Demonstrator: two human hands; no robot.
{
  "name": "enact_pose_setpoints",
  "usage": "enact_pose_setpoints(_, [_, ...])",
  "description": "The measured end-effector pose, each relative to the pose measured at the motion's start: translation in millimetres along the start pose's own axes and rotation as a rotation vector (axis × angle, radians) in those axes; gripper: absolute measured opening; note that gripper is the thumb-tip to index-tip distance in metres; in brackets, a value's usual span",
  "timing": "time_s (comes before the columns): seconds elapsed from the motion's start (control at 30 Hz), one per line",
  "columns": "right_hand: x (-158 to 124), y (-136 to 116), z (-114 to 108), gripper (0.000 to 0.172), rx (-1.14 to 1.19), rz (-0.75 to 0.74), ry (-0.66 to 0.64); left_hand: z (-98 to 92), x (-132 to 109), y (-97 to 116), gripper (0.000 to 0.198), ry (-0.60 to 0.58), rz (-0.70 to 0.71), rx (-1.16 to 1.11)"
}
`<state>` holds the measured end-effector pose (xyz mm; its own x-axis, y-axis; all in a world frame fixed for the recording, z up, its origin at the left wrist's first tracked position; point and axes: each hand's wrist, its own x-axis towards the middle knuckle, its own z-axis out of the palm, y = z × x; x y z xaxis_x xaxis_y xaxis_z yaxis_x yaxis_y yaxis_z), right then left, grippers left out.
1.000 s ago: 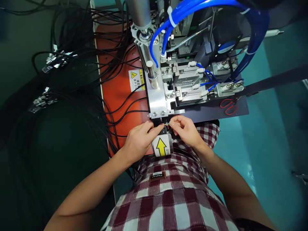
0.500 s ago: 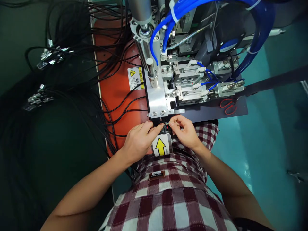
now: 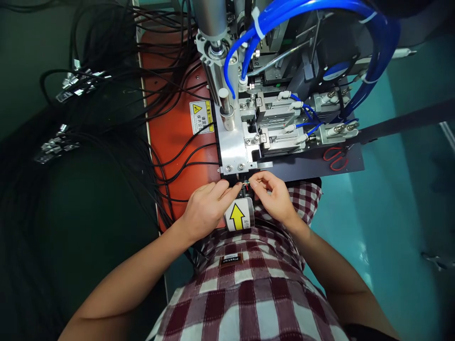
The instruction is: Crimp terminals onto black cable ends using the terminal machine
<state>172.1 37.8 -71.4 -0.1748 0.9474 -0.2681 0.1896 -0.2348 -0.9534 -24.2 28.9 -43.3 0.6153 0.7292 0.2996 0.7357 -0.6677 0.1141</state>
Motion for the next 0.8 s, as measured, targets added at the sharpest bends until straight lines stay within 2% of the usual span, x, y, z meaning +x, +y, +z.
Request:
enact_pose_setpoints(0.07, [-1, 0, 2, 0.014, -0.046, -0.059, 0.062, -0.1, 0, 0, 0.026, -0.004, 0.0, 0.002])
enact_pose_setpoints(0.13, [1, 0, 5, 0.014, -0.043, -0.052, 0.106, 0.1, 0, 0, 0.026, -0.012, -0.001, -0.005])
enact_pose_setpoints(0.3, [8, 3, 7, 0.02, 0.196, 0.211, 0.014, 2.2, -2, -1, 0.027, -0.01, 0.013, -0.029])
enact_pose_setpoints(0.37, [9, 4, 5, 0.022, 0.174, 0.235, 0.002, 3.0, -2, -1, 0.026, -0.005, 0.019, -0.036])
enact_pose_setpoints(0.53, [4, 3, 7, 0.025, -0.027, 0.045, 0.095, 3.8, -4, -1, 0.026, 0.001, 0.028, -0.029])
enact_pose_setpoints(0.8, [0, 1, 14, 0.016, -0.17, -0.108, 0.177, 4.5, -4, -1, 0.027, -0.001, 0.029, -0.045])
